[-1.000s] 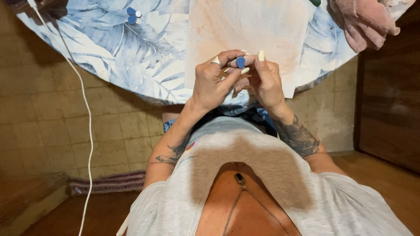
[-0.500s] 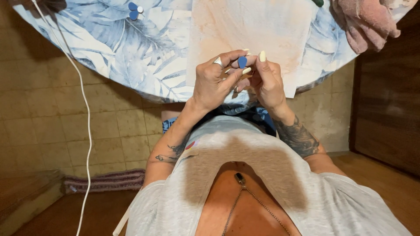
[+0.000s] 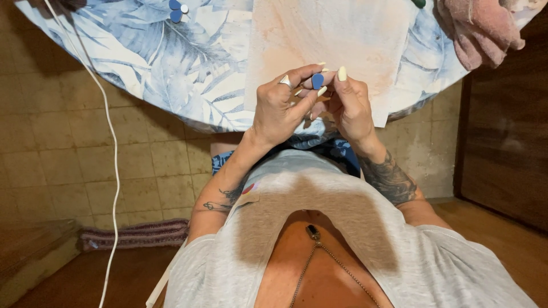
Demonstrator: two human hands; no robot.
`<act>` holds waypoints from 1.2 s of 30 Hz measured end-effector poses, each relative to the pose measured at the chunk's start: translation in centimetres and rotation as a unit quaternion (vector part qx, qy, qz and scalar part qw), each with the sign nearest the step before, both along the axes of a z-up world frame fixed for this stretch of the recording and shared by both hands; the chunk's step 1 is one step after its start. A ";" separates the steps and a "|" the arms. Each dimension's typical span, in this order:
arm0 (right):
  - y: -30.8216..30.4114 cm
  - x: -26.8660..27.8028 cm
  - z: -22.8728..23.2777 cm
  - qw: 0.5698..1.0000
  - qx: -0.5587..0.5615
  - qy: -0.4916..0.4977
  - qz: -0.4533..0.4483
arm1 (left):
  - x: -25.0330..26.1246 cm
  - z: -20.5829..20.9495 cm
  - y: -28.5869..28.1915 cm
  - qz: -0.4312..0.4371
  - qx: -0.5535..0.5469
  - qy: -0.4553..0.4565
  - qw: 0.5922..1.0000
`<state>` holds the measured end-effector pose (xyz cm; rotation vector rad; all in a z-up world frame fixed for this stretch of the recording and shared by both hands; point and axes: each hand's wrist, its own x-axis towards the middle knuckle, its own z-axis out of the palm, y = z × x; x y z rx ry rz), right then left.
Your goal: Sanding the edges of small blue mosaic tiles using a sanding block to smooth them.
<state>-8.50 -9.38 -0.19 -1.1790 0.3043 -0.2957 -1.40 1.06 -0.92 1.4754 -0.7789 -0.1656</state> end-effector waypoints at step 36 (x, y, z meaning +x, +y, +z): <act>0.3 -0.1 -0.9 1.000 0.020 0.012 0.014 | -0.4 0.8 0.5 -0.014 -0.030 -0.003 0.999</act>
